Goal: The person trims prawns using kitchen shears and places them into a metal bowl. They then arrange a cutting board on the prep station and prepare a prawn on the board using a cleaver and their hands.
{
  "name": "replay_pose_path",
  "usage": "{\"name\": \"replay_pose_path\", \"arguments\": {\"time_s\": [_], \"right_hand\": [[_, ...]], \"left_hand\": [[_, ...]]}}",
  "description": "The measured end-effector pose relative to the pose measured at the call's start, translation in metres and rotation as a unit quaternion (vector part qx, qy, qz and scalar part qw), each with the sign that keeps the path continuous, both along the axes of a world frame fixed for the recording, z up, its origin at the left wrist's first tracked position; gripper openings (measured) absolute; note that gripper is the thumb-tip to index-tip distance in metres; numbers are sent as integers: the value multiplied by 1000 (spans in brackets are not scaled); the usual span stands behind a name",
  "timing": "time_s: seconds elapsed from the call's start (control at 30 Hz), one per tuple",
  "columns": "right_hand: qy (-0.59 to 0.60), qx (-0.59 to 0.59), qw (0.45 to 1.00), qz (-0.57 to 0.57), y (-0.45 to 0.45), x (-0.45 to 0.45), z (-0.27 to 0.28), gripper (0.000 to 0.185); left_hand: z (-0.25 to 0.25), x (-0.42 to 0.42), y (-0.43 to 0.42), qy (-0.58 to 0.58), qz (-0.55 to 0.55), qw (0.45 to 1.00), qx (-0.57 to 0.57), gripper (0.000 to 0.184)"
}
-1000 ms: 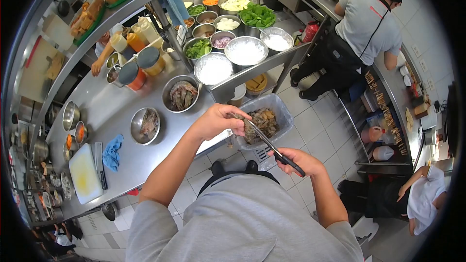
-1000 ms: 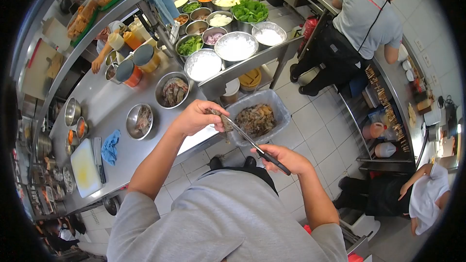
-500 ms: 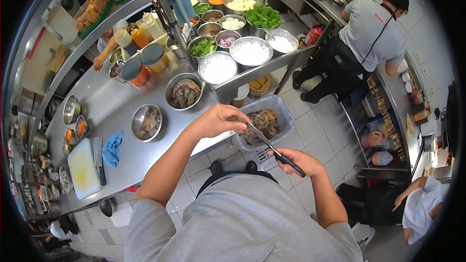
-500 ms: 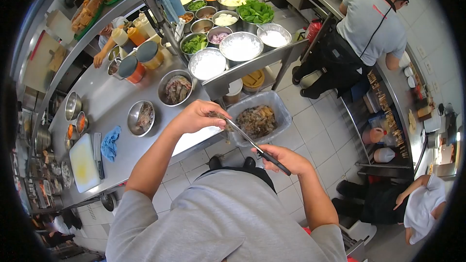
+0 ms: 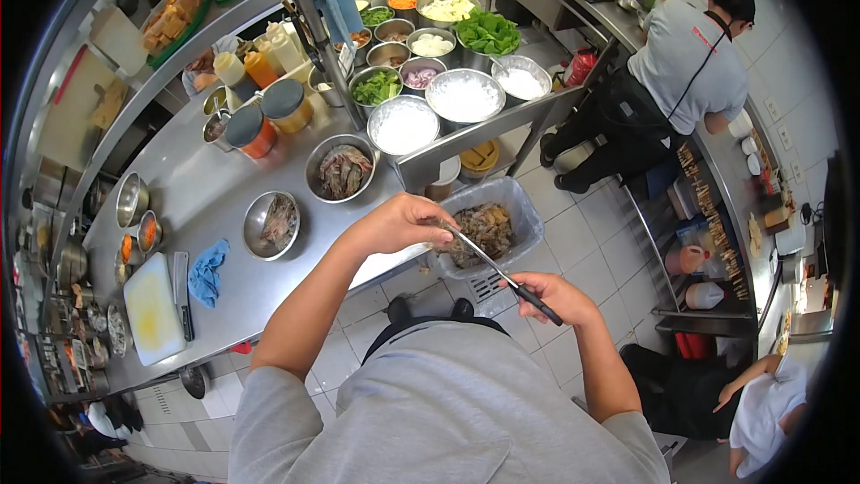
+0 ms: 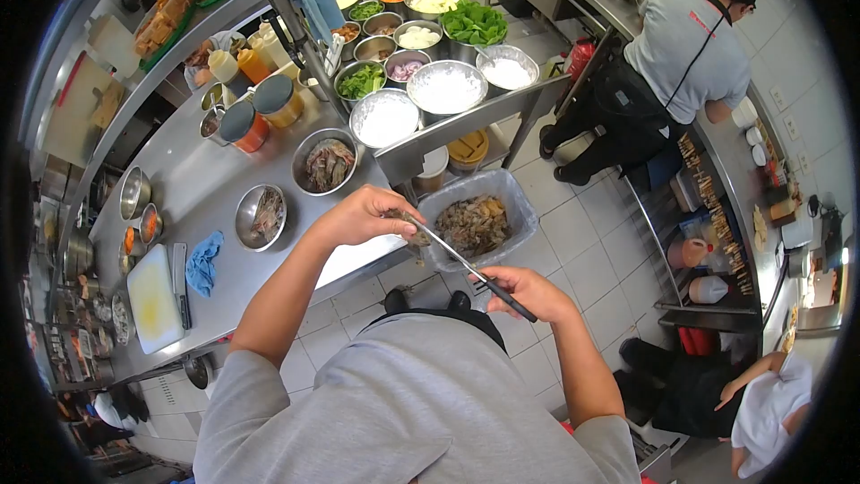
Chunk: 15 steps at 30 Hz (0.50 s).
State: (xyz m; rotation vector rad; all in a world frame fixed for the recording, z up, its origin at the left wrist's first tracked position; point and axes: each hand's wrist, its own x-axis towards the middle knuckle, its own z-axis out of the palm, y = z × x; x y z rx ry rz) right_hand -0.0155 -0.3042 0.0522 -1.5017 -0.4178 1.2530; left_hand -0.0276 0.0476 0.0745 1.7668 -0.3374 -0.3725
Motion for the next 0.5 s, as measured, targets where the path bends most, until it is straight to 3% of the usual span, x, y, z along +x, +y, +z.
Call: {"name": "replay_pose_path", "arguments": {"time_s": [0.07,0.13,0.27,0.33,0.5], "right_hand": [[28,10,1000,1,0,0,-6,56],[9,16,1000,12,0,-1,-10,57],[-3,4,999,40,-1,3,-9,62],[-8,-6,999,45,1,3,-3,61],[4,-29,999,42,1,5,4,60]], "left_hand": [[1,0,1,-1,1,1000,4,21],[6,-2,1,-85,-13,990,115,21],[6,-3,1,-116,-18,982,150,21],[9,-5,-1,-175,-26,957,230,22],[2,-8,-4,-185,-10,944,274,22]]}}
